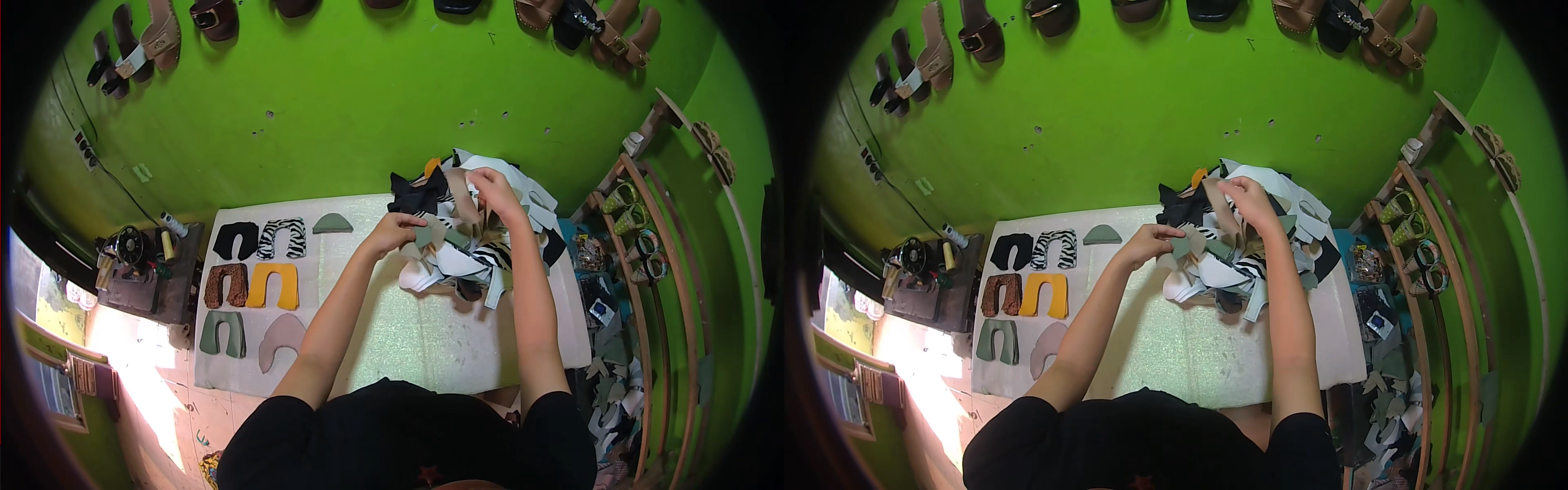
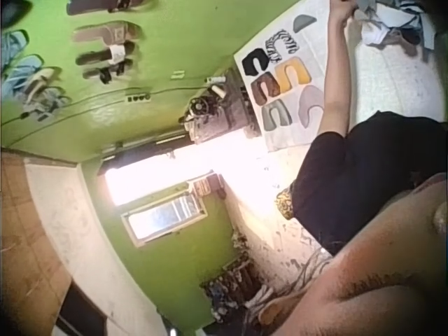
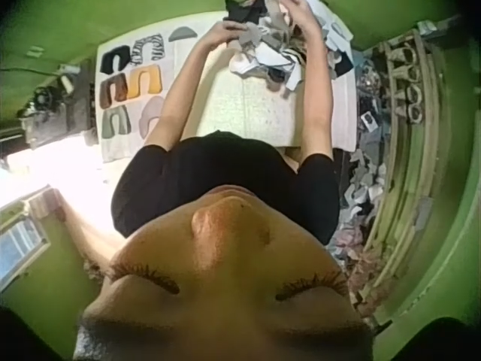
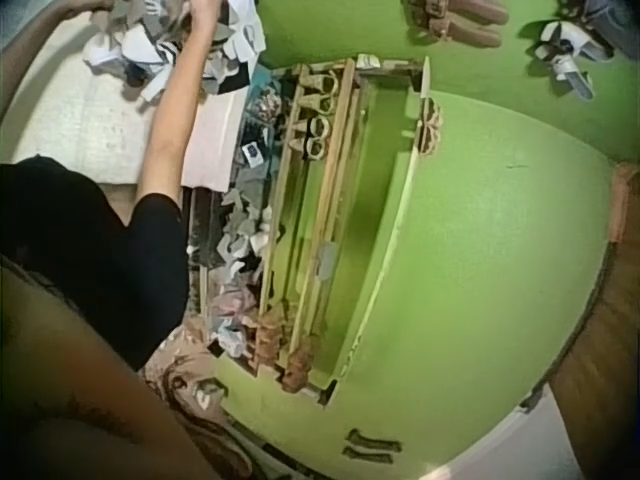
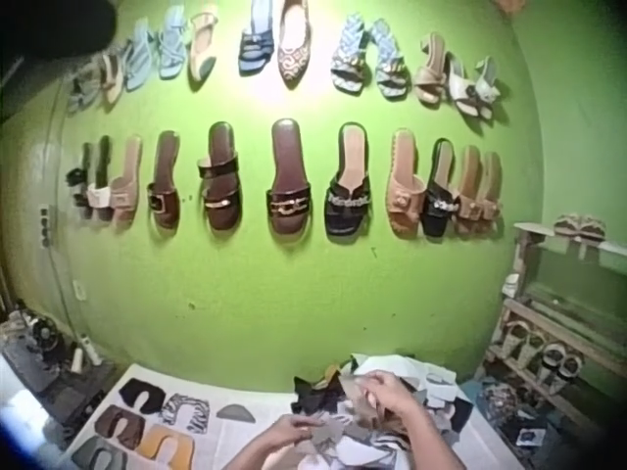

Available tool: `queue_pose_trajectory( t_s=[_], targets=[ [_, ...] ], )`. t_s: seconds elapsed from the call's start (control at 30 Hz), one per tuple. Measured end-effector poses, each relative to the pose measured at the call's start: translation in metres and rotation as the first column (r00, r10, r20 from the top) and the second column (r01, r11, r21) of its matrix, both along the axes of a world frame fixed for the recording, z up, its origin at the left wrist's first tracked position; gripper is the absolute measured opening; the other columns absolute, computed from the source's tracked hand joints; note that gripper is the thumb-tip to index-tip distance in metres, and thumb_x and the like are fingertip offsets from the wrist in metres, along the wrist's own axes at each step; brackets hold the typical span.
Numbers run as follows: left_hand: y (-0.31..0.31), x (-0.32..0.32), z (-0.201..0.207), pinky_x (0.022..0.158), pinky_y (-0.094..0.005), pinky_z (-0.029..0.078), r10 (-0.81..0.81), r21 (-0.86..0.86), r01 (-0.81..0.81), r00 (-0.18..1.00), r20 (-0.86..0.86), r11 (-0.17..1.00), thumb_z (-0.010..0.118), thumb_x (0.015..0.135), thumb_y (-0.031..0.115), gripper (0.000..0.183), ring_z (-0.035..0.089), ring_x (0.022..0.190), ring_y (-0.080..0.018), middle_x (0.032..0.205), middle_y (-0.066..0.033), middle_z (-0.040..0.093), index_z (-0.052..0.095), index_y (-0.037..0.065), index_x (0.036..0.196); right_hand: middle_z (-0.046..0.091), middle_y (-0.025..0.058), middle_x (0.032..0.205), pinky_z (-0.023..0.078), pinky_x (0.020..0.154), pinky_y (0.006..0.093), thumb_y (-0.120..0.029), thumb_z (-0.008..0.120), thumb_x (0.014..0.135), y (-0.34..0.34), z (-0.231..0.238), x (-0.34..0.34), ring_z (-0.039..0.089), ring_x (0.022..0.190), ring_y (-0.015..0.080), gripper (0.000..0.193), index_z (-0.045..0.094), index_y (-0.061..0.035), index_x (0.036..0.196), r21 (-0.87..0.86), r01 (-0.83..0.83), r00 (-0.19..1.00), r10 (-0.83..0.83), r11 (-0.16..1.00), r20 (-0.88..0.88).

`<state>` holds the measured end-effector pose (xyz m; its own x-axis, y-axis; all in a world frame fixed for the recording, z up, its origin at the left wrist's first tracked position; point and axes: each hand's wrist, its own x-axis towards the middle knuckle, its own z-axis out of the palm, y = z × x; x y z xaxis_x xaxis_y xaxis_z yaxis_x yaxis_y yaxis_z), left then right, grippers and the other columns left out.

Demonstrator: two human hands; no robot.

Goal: Sort various fabric and leather shoe upper components by color and pattern on a workbench.

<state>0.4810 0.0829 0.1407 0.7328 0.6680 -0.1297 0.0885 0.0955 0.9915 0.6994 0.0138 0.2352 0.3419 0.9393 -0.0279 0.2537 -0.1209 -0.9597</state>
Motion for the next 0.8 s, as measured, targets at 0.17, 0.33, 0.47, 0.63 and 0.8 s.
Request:
queue_pose_trajectory(
  t_s=[0.17, 0.33, 0.47, 0.63, 0.8],
  targets=[
    [-0.012, -0.035, 0.012, 0.068, -0.0214, 0.047, -0.022, -0.229, 0.060, 0.986, 0.163, 0.972, 0.049, 0.065, -0.010, 0.056, 0.057, 0.085, -0.0116, 0.106, -0.0097, 0.057, 0.046, 0.000, 0.121, 0.057, 0.0067, 0.074, 0.042, 0.058, 0.0261, -0.026, 0.062, 0.073, -0.019, 0.014, -0.043, 0.051, 0.064, 0.0131, 0.035, 0.058, 0.0009, 0.095, 0.003, -0.123, 0.864, 0.106, 0.992, 0.492],
    [-0.036, -0.069, -0.001, 0.087, -0.0297, 0.044, 0.091, -0.439, 0.143, 0.877, 0.471, 0.887, 0.036, 0.060, -0.021, 0.081, 0.043, 0.115, -0.0215, 0.135, -0.0077, 0.031, 0.019, 0.004, 0.135, 0.059, 0.0085, 0.067, 0.043, 0.053, 0.0275, -0.026, 0.052, 0.083, -0.022, 0.023, -0.067, 0.054, 0.057, 0.0139, 0.032, 0.060, 0.0046, 0.086, -0.073, -0.235, 0.851, 0.241, 0.969, 0.466],
    [-0.055, -0.079, -0.024, 0.092, -0.0308, 0.039, 0.267, -0.455, 0.055, 0.745, 0.611, 0.889, 0.035, 0.058, -0.019, 0.083, 0.040, 0.118, -0.0226, 0.136, -0.0050, 0.030, 0.020, 0.007, 0.136, 0.057, 0.0074, 0.060, 0.042, 0.052, 0.0279, -0.027, 0.048, 0.085, -0.034, 0.038, -0.086, 0.053, 0.054, 0.0147, 0.034, 0.062, 0.0041, 0.078, -0.089, -0.297, 0.791, 0.297, 0.951, 0.536],
    [-0.067, -0.083, -0.029, 0.093, -0.0287, 0.038, 0.360, -0.488, 0.063, 0.594, 0.719, 0.870, 0.034, 0.054, -0.017, 0.086, 0.035, 0.121, -0.0218, 0.139, -0.0031, 0.026, 0.021, 0.008, 0.136, 0.059, 0.0079, 0.062, 0.043, 0.057, 0.0266, -0.017, 0.053, 0.081, -0.057, 0.056, -0.106, 0.054, 0.060, 0.0121, 0.021, 0.060, 0.0020, 0.088, -0.062, -0.402, 0.851, 0.398, 0.913, 0.342],
    [-0.076, -0.081, -0.013, 0.096, -0.0287, 0.034, 0.286, -0.396, 0.047, 0.614, 0.736, 0.917, 0.033, 0.055, -0.020, 0.090, 0.032, 0.123, -0.0216, 0.142, -0.0064, 0.016, 0.013, 0.009, 0.138, 0.061, 0.0057, 0.070, 0.045, 0.060, 0.0214, -0.007, 0.058, 0.078, -0.074, 0.058, -0.118, 0.057, 0.061, 0.0085, 0.010, 0.055, 0.0027, 0.081, 0.005, -0.680, 0.733, 0.679, 0.734, -0.029]
  ],
)
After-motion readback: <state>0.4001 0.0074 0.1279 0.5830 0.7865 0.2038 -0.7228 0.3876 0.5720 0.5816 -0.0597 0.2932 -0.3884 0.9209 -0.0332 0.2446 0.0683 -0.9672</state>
